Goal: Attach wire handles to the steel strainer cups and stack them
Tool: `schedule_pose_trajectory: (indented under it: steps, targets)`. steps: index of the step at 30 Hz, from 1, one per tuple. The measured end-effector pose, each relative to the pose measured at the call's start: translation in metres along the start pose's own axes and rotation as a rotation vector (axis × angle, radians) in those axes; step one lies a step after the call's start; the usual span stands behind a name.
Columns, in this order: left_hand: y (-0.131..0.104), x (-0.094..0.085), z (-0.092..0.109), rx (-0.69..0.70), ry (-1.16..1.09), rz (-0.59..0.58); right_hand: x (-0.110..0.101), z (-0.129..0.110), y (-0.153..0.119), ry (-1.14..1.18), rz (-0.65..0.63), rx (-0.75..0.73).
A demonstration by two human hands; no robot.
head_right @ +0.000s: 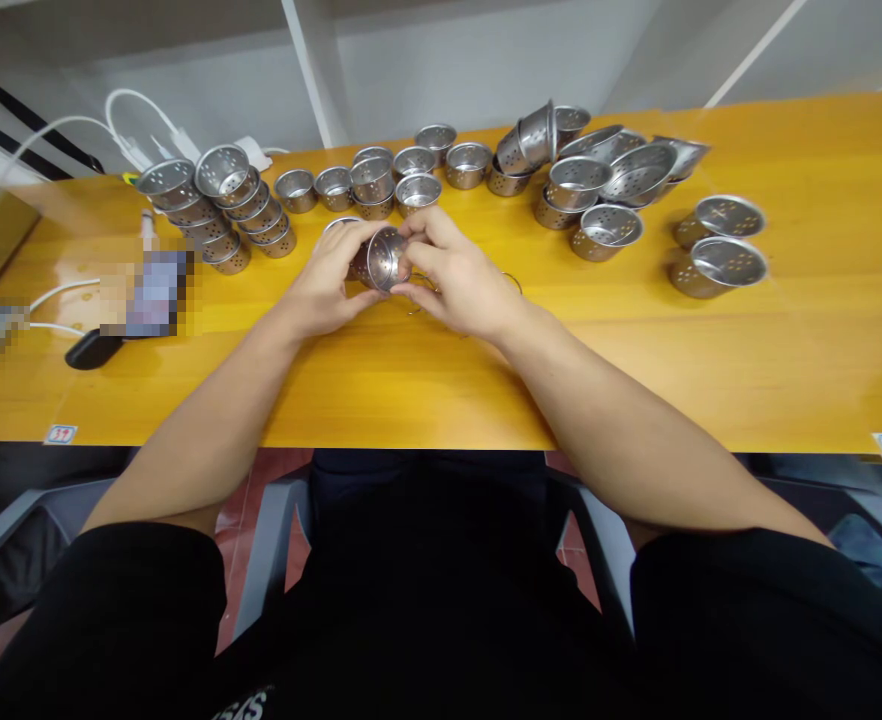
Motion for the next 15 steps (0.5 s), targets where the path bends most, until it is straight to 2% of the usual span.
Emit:
schedule_pose_trajectory:
  steps: [5,9,12,15]
  targets:
    - [0.000,0.000,0.002,0.033,0.051,-0.016,-0.003,0.000,-0.001,0.031,0.019,0.048]
    - [-0.003,-0.006,0.001,0.052,0.113,0.039,-0.006,-0.009,-0.002,0.167,0.035,0.017]
    - [-0.007,-0.024,-0.016,0.006,0.148,0.157,-0.014,-0.006,-0.004,0.266,0.090,-0.007]
    - [-0.013,-0.049,-0.050,-0.052,0.148,0.322,-0.023,0.014,-0.005,0.180,0.166,0.021]
Point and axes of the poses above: each hand's wrist, its own y-axis towards the middle knuckle, its own x-axis out of the palm, z = x × y, the point moved 10 cm from there along y, towards the middle knuckle, and after that the axes turned 7 degrees about x, right-handed, at the moved point
